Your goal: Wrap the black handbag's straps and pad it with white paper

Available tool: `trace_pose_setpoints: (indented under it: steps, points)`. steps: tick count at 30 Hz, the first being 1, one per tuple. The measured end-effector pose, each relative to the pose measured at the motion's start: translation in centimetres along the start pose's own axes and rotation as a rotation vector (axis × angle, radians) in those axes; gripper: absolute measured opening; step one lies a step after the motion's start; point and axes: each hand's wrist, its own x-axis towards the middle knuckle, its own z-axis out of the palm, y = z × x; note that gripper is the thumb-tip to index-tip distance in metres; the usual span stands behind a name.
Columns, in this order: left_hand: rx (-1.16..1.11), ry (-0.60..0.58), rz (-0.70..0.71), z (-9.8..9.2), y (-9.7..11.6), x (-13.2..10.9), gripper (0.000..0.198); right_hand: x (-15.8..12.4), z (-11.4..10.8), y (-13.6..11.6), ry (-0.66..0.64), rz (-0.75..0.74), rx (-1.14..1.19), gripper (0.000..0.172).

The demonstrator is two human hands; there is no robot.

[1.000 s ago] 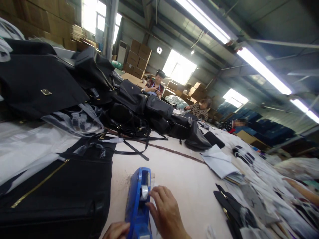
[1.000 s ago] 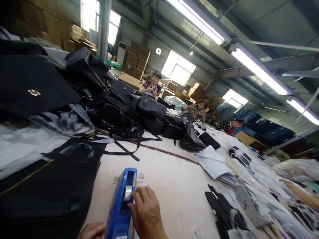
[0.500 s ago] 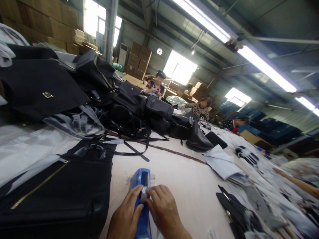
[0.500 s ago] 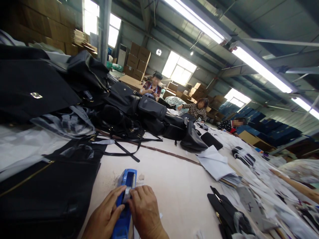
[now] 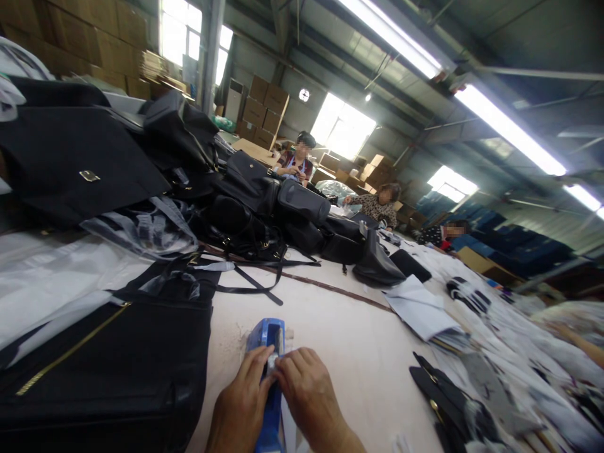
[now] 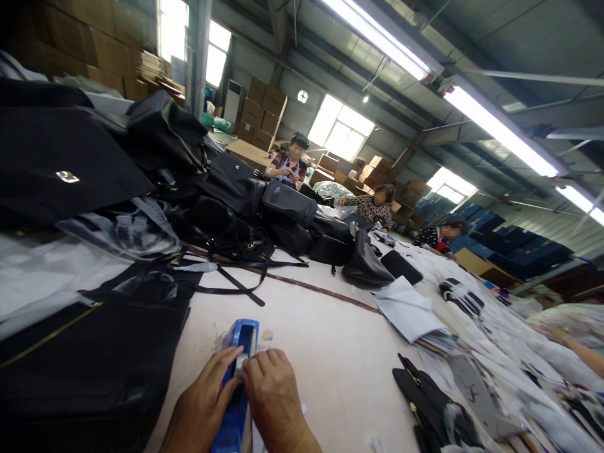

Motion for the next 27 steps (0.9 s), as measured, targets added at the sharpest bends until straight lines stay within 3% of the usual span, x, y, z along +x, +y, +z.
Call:
trace_pose_setpoints:
  steps: [13,22,27]
  points:
    - [0.012,0.028,0.015,0.0,0.1,0.2,0.036,-0.4,0.8,0.4,0.003,-0.047,-0.082,0.015]
    - [0.0,-0.019,-0.017,0.3,-0.2,-0.1,0.036,-1.2,0.7,0.8,-0.022,0.026,0.074,0.021]
    - [-0.009,-0.007,-0.013,0.1,-0.1,0.0,0.035,-1.3,0.8,0.6,-0.001,0.001,0.043,0.016]
